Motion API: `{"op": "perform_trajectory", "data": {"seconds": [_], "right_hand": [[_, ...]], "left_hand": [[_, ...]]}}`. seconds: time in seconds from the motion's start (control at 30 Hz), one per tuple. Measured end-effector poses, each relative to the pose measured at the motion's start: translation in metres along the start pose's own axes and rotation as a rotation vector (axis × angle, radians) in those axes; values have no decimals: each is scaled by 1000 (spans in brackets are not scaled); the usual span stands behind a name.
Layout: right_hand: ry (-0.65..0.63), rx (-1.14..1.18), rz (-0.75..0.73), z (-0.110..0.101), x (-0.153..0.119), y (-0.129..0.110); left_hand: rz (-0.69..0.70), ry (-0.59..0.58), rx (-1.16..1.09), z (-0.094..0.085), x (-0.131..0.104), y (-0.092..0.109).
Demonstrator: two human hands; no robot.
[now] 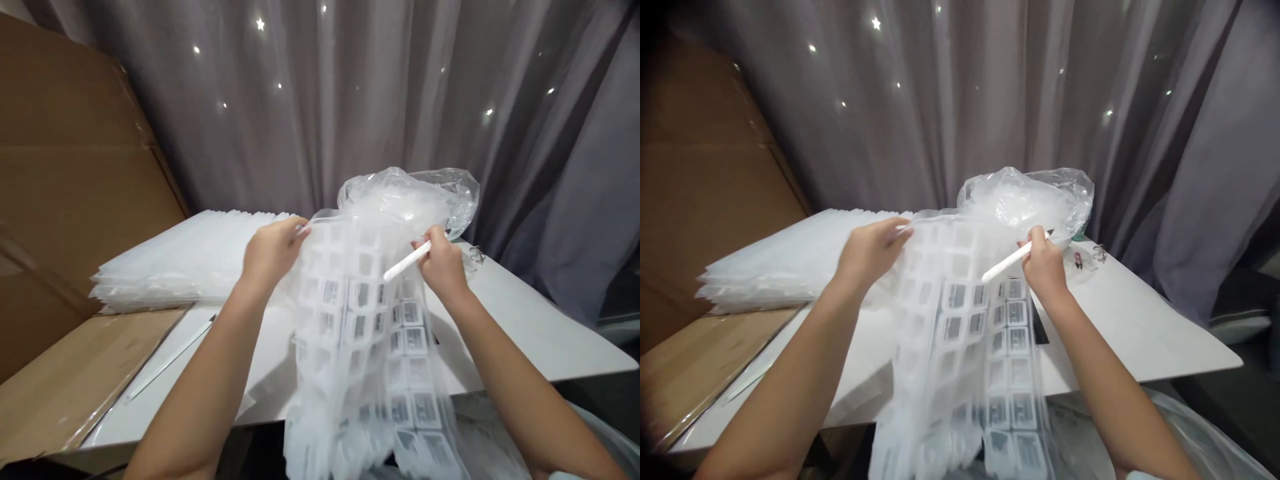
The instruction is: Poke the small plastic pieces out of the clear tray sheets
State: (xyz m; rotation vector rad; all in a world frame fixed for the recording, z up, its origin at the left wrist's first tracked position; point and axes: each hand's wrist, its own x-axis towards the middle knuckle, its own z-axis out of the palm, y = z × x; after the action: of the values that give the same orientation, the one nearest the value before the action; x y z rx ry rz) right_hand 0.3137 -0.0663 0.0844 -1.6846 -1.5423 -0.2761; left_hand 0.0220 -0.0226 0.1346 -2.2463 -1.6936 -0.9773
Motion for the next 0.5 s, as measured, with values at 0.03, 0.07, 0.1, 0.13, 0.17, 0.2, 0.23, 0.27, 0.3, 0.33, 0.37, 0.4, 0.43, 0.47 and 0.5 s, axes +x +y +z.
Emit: {"op": "perform_trajectory", "data": {"seconds": [0.03,0.07,0.1,0.13,0.17,0.2,0.23,0.27,0.3,0.33,0.37,0.4,0.43,0.47,0.5], "right_hand": [[-69,-59,1,10,1,1],[-142,-103,0,22,1,3],[-211,-127,-6,33,-1,4],[-269,-132,-17,43,-4,6],[-314,-123,-28,52,-9,8],[-351,-109,-37,59,-15,9],[-391,-97,-40,64,-22,10],[-431,-87,-37,67,-30,12],[-472,-76,-29,69,-38,13],[-514,-63,-17,70,-47,14],[-556,-48,-5,70,-55,15],[-593,-28,6,70,-64,17],[-623,-3,13,71,-71,18],[-644,27,17,71,-78,19],[-657,62,20,72,-83,21]], "left_hand": [[0,-91,19,11,15,2],[-1,-144,32,24,26,1],[3,-193,40,38,32,-2],[15,-237,37,51,34,-8],[27,-274,28,63,32,-15],[36,-301,16,72,27,-23],[39,-320,4,78,17,-32],[35,-328,-6,80,5,-40],[23,-327,-14,80,-10,-47],[6,-326,-20,77,-26,-54],[-22,-323,-22,72,-44,-58],[-66,-311,-15,66,-61,-62],[-110,-307,-5,59,-79,-64],[-161,-316,5,53,-94,-64],[-201,-354,8,48,-108,-64]]}}
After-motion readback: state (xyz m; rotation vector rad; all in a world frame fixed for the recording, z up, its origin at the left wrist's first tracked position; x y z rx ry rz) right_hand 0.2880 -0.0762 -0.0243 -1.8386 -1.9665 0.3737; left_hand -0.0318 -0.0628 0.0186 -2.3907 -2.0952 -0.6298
